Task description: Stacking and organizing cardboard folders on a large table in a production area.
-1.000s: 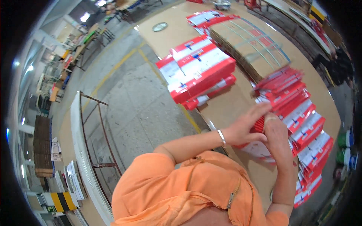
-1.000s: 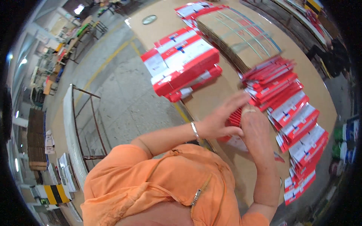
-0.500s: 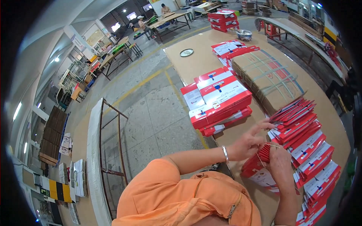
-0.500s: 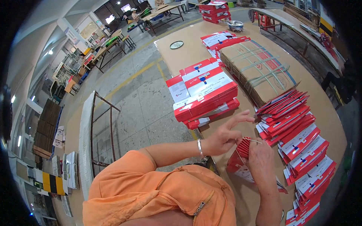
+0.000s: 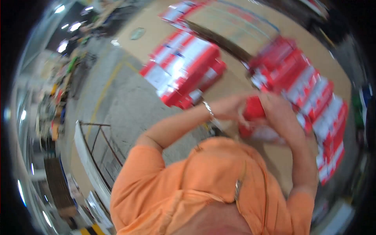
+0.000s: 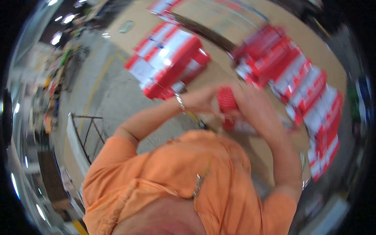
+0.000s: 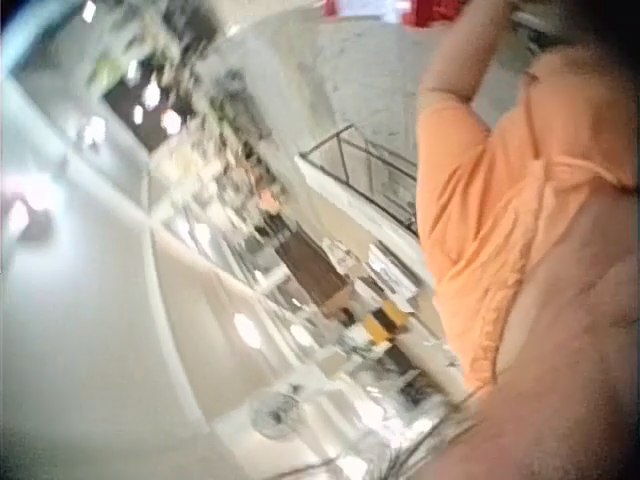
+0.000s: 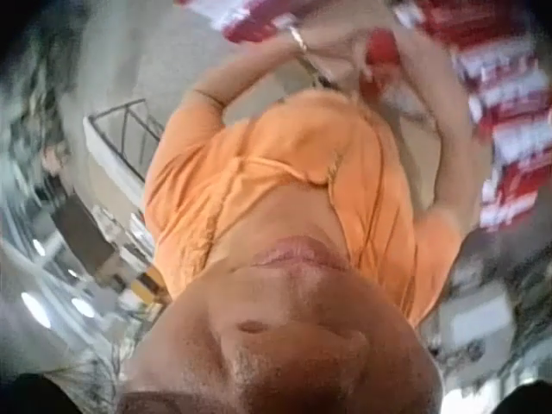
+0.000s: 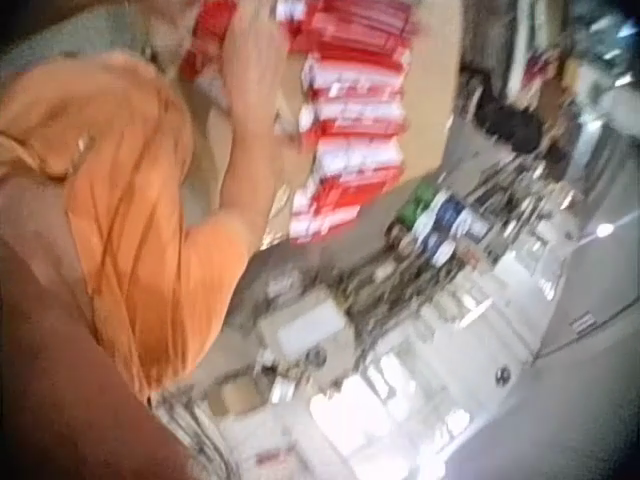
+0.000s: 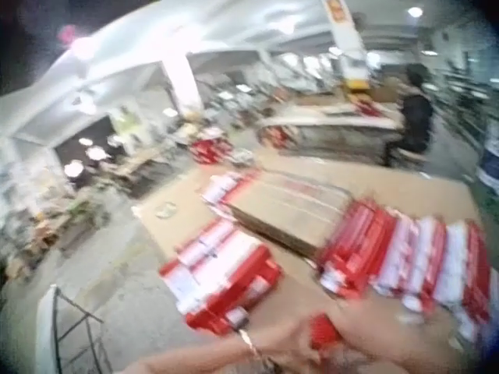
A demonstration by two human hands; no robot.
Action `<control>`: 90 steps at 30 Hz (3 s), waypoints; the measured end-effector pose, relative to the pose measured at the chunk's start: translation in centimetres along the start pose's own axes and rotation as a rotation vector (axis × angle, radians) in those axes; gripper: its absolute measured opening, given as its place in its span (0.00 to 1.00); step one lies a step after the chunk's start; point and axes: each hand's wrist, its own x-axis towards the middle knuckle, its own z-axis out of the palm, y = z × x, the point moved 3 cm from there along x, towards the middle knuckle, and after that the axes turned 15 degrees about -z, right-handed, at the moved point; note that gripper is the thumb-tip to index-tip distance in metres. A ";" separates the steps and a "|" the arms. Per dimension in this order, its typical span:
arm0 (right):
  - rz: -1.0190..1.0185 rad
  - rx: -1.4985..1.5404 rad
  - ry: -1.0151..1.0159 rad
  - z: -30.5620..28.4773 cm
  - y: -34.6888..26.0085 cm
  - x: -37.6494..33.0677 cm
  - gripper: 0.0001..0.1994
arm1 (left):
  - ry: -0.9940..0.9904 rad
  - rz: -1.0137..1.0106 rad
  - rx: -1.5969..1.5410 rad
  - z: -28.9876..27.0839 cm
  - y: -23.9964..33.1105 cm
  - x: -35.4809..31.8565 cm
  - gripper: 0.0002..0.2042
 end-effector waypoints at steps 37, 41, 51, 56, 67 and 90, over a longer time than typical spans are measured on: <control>0.288 -0.045 0.123 13.1 0.0 -7.4 0.46 | 0.499 -0.363 -1.513 7.2 -13.2 8.6 0.24; 0.361 -0.064 -0.048 21.7 0.0 -11.4 0.40 | 0.358 -0.697 -1.583 12.9 -21.5 9.3 0.23; 0.485 -0.038 0.031 24.2 0.1 -13.3 0.36 | 0.425 -0.056 0.756 7.8 -12.9 10.3 0.26; 0.478 -0.101 -0.040 24.9 0.2 -13.0 0.28 | 0.184 0.039 0.976 10.4 -17.1 12.5 0.30; 0.534 -0.045 0.009 25.1 0.4 -13.8 0.29 | 0.164 -0.155 1.110 9.9 -18.6 13.4 0.33; 0.573 -0.094 0.010 24.7 -1.1 -16.6 0.26 | 0.159 -0.028 0.985 14.8 -16.0 12.1 0.38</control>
